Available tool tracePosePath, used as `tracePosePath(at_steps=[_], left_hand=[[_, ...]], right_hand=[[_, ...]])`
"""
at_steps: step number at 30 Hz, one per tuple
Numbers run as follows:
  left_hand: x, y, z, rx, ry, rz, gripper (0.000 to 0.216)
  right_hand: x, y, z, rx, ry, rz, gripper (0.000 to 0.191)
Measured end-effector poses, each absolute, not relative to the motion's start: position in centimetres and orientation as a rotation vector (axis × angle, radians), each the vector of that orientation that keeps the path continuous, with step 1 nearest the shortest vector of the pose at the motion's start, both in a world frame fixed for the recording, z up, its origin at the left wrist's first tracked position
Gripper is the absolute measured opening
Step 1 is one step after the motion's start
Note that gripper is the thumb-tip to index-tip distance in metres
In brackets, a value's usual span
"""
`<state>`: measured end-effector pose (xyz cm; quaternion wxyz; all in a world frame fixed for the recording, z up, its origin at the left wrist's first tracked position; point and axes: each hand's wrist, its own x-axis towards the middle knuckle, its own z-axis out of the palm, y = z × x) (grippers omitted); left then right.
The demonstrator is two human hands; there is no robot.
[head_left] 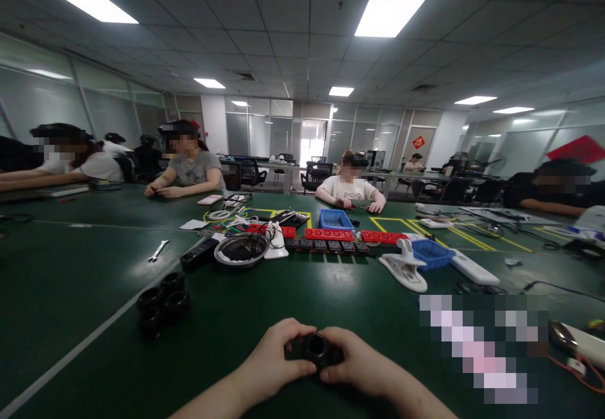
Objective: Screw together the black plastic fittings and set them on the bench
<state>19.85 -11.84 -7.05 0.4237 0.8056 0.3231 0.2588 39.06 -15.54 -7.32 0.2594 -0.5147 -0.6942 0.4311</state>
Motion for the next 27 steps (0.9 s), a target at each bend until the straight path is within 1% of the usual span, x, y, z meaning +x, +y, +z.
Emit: tracePosePath(at_steps=[2,4,6,8,10,12,14,16,17,18,20,21,24,25,27], left_hand=[[20.0,-12.0,-7.2,1.992,0.823,0.65,0.041],[20.1,-12.2,-7.3,1.973,0.867,0.672,0.039],[20.4,-12.6,-7.6,1.961,0.949,0.71,0.037],[20.7,-13.0,-7.9,1.965,1.041,0.766,0.034],[20.9,-13.2,-8.1,1.986,1.12,0.837,0.031],[20.9,-13.4,-8.2,2.013,1.158,0.88,0.031],[20.6,-13.2,-8.0,2.053,1.11,0.869,0.032],[20.1,-12.9,-7.6,2.099,0.98,0.801,0.033],[19.9,-12.6,-7.4,2.115,0.91,0.754,0.033],[19.6,-12.4,-7.1,2.122,0.848,0.709,0.034],[19.3,-12.0,-6.8,2.112,0.776,0.647,0.036],[19.2,-11.8,-6.8,2.101,0.76,0.631,0.038],[19.3,-11.8,-6.9,2.073,0.756,0.626,0.041],[19.4,-11.9,-6.9,2.067,0.768,0.634,0.04],[19.7,-12.3,-7.2,2.053,0.837,0.674,0.039]], right_hand=[[39.1,-15.4,-7.6,-1.422,-1.894,1.158,0.034],[38.8,-15.4,-7.9,-1.478,-1.897,1.087,0.034],[38.0,-15.4,-8.2,-1.597,-1.896,0.912,0.037],[36.9,-15.7,-8.5,-1.738,-1.894,0.647,0.039],[35.9,-16.1,-8.6,-1.826,-1.918,0.412,0.035],[35.5,-16.3,-8.5,-1.822,-1.967,0.329,0.034],[36.0,-16.4,-8.3,-1.72,-2.008,0.432,0.048],[37.1,-16.3,-8.0,-1.557,-2.009,0.67,0.067],[37.7,-16.2,-7.8,-1.462,-2.001,0.82,0.072],[38.3,-16.1,-7.7,-1.366,-1.99,0.972,0.072],[39.1,-15.8,-7.3,-1.231,-1.984,1.19,0.063],[39.3,-15.8,-7.2,-1.212,-1.988,1.233,0.055],[39.2,-15.5,-7.2,-1.308,-1.988,1.19,0.035],[38.9,-15.5,-7.3,-1.354,-1.974,1.164,0.031],[38.3,-15.5,-7.7,-1.46,-1.942,1.067,0.029]])
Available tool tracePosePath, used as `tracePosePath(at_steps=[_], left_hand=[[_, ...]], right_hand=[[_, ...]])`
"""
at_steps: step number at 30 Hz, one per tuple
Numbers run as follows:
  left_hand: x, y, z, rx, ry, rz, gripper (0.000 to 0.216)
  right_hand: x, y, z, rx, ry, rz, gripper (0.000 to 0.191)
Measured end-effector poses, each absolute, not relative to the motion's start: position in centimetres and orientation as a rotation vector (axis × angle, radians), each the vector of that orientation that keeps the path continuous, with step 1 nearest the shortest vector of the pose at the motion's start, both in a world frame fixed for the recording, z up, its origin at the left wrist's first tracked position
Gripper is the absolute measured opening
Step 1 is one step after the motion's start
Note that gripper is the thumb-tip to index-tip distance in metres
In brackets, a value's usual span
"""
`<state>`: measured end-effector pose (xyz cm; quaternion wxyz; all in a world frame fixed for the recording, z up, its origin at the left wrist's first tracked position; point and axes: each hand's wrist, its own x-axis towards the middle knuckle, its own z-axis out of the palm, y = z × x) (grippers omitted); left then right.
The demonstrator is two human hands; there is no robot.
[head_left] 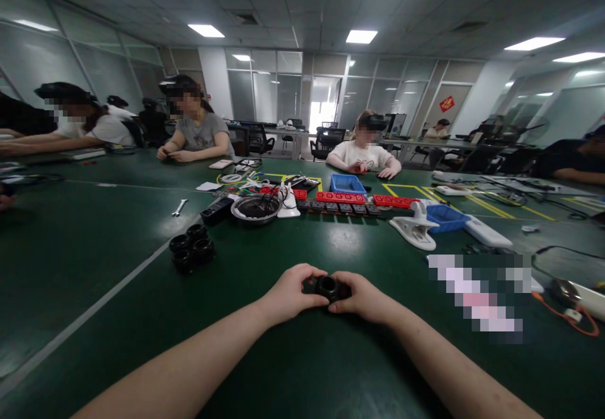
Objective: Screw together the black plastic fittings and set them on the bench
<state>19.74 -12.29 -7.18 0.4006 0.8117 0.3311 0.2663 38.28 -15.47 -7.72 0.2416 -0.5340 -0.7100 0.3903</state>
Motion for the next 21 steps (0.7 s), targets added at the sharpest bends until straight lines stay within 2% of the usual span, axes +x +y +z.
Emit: tracePosePath(at_steps=[5,7,9,13,16,21], left_hand=[[20.6,-13.2,-7.6,2.017,1.122,0.807,0.033],[20.6,-13.2,-7.6,2.042,1.127,0.822,0.031],[20.3,-12.9,-7.3,2.09,1.039,0.792,0.032],[19.5,-12.0,-6.7,2.147,0.799,0.639,0.034],[19.1,-11.6,-6.6,2.124,0.729,0.596,0.039],[19.3,-11.8,-6.8,2.08,0.784,0.596,0.042]], right_hand=[[36.3,-15.9,-8.8,-1.817,-1.911,0.437,0.031],[36.0,-16.1,-8.7,-1.829,-1.942,0.353,0.031],[36.4,-16.2,-8.4,-1.724,-1.998,0.441,0.041],[38.3,-16.0,-7.7,-1.405,-2.027,0.848,0.066],[39.2,-15.8,-7.3,-1.294,-2.05,1.042,0.056],[39.4,-15.5,-7.1,-1.318,-2.103,1.079,0.026]])
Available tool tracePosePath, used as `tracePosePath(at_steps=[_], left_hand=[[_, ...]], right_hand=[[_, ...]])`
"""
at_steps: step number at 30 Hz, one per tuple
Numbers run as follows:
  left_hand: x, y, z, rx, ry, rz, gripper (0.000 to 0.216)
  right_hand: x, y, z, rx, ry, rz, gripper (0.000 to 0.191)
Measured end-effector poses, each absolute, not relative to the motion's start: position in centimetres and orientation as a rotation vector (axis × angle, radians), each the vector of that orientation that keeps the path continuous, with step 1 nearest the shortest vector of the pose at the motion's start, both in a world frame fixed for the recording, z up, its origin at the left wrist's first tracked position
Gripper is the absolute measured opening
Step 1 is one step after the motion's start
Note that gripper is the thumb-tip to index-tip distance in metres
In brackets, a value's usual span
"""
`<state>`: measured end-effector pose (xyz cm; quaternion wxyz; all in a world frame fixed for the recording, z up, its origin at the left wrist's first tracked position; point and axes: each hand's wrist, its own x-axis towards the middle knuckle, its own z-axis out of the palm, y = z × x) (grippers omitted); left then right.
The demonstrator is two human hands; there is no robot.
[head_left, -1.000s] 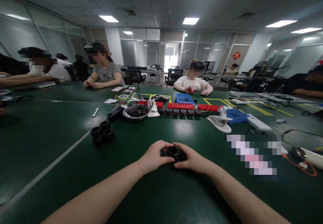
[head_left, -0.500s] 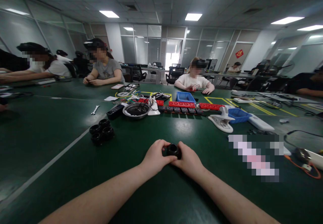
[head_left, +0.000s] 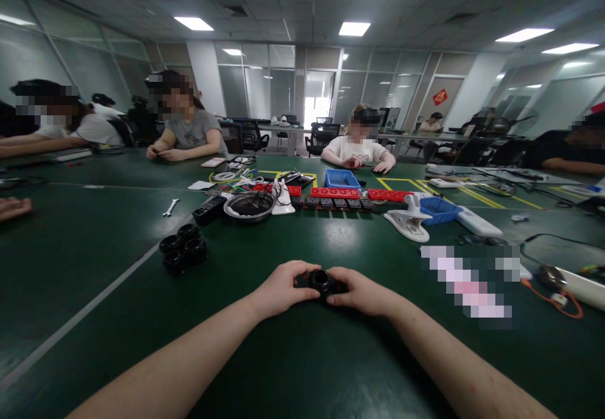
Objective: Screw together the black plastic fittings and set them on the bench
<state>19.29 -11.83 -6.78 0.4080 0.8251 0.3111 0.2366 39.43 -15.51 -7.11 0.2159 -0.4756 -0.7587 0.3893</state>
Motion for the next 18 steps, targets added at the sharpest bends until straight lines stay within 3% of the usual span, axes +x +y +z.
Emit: tracePosePath(at_steps=[5,11,13,18], left_hand=[[20.0,-12.7,-7.2,2.078,0.894,0.668,0.037],[20.6,-13.2,-7.6,2.053,1.158,0.764,0.032],[20.3,-13.0,-7.4,2.097,1.096,0.768,0.031],[19.3,-12.0,-6.6,2.171,0.823,0.639,0.035]], right_hand=[[39.0,-15.4,-7.7,-1.376,-2.031,1.096,0.022],[36.7,-15.9,-8.6,-1.773,-2.037,0.362,0.038],[36.7,-16.1,-8.5,-1.719,-2.06,0.387,0.041],[38.3,-15.9,-7.7,-1.367,-2.094,0.814,0.059]])
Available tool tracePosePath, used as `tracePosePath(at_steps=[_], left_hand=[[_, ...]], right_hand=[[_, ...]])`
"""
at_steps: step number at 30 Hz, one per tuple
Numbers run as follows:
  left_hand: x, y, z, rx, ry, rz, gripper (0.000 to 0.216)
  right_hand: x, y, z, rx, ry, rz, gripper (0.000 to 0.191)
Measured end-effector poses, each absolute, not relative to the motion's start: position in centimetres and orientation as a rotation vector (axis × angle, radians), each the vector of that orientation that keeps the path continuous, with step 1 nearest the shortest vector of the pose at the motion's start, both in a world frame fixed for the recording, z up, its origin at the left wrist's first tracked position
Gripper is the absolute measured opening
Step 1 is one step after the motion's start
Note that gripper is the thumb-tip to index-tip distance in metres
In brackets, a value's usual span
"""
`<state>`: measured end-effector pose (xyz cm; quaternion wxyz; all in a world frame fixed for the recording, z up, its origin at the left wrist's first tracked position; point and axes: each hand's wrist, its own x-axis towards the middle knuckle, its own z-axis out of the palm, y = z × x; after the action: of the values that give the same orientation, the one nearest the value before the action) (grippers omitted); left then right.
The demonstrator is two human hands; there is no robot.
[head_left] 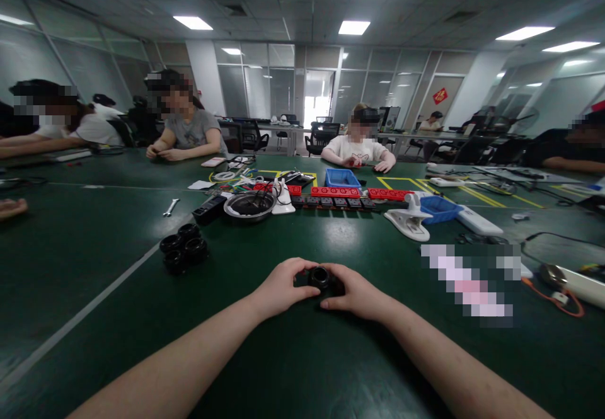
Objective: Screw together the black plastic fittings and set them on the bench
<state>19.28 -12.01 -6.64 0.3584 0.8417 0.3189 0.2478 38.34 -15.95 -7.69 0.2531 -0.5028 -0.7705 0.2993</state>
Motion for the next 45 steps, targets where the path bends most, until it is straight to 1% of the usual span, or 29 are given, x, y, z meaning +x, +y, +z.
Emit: tracePosePath(at_steps=[2,4,7,10,12,15,17,19,22,23,25,27,30,33,38,40,42,45], left_hand=[[19.1,-11.7,-6.6,2.167,0.8,0.621,0.039],[19.0,-11.6,-6.7,2.162,0.799,0.614,0.041],[19.2,-11.6,-6.9,2.14,0.816,0.609,0.042],[19.7,-12.0,-7.3,2.11,0.882,0.656,0.039],[20.1,-12.4,-7.6,2.08,0.995,0.725,0.035],[20.6,-12.9,-7.9,2.052,1.149,0.825,0.031],[20.6,-12.9,-7.8,2.076,1.154,0.837,0.029],[20.3,-12.6,-7.5,2.117,1.08,0.802,0.03],[19.6,-12.0,-7.0,2.156,0.896,0.699,0.033],[19.4,-11.8,-6.9,2.159,0.848,0.667,0.034],[19.2,-11.5,-6.8,2.149,0.801,0.627,0.036],[19.1,-11.3,-6.9,2.138,0.796,0.615,0.038],[19.2,-11.5,-7.0,2.14,0.801,0.642,0.039],[19.7,-11.9,-7.3,2.124,0.867,0.714,0.035],[20.6,-12.6,-8.2,2.039,1.149,0.86,0.029],[20.6,-12.6,-8.2,2.045,1.16,0.867,0.028],[20.4,-12.5,-8.0,2.076,1.104,0.831,0.03],[19.8,-12.0,-7.4,2.132,0.943,0.736,0.033]], right_hand=[[38.9,-15.7,-7.5,-1.33,-2.087,0.954,0.051],[39.2,-15.5,-7.6,-1.338,-2.077,1.008,0.041],[39.1,-15.2,-7.8,-1.383,-2.03,1.006,0.029],[38.5,-15.3,-8.2,-1.462,-1.979,0.938,0.024],[37.8,-15.4,-8.5,-1.573,-1.959,0.785,0.027],[36.7,-15.7,-8.9,-1.783,-1.923,0.466,0.034],[36.5,-15.9,-8.9,-1.818,-1.928,0.388,0.037],[36.7,-16.0,-8.6,-1.732,-1.968,0.474,0.044],[37.8,-16.0,-8.0,-1.494,-2.027,0.702,0.06],[38.1,-15.9,-7.8,-1.422,-2.041,0.771,0.062],[38.7,-15.8,-7.6,-1.336,-2.068,0.872,0.056],[39.1,-15.7,-7.6,-1.329,-2.081,0.918,0.045],[39.0,-15.5,-7.9,-1.362,-2.034,0.955,0.032],[38.4,-15.3,-8.3,-1.43,-1.978,0.914,0.025],[36.8,-15.5,-9.0,-1.753,-1.94,0.455,0.028],[36.5,-15.7,-9.1,-1.809,-1.943,0.348,0.03],[36.5,-15.9,-8.9,-1.77,-1.968,0.372,0.035],[37.3,-16.1,-8.4,-1.592,-2.004,0.559,0.048]])
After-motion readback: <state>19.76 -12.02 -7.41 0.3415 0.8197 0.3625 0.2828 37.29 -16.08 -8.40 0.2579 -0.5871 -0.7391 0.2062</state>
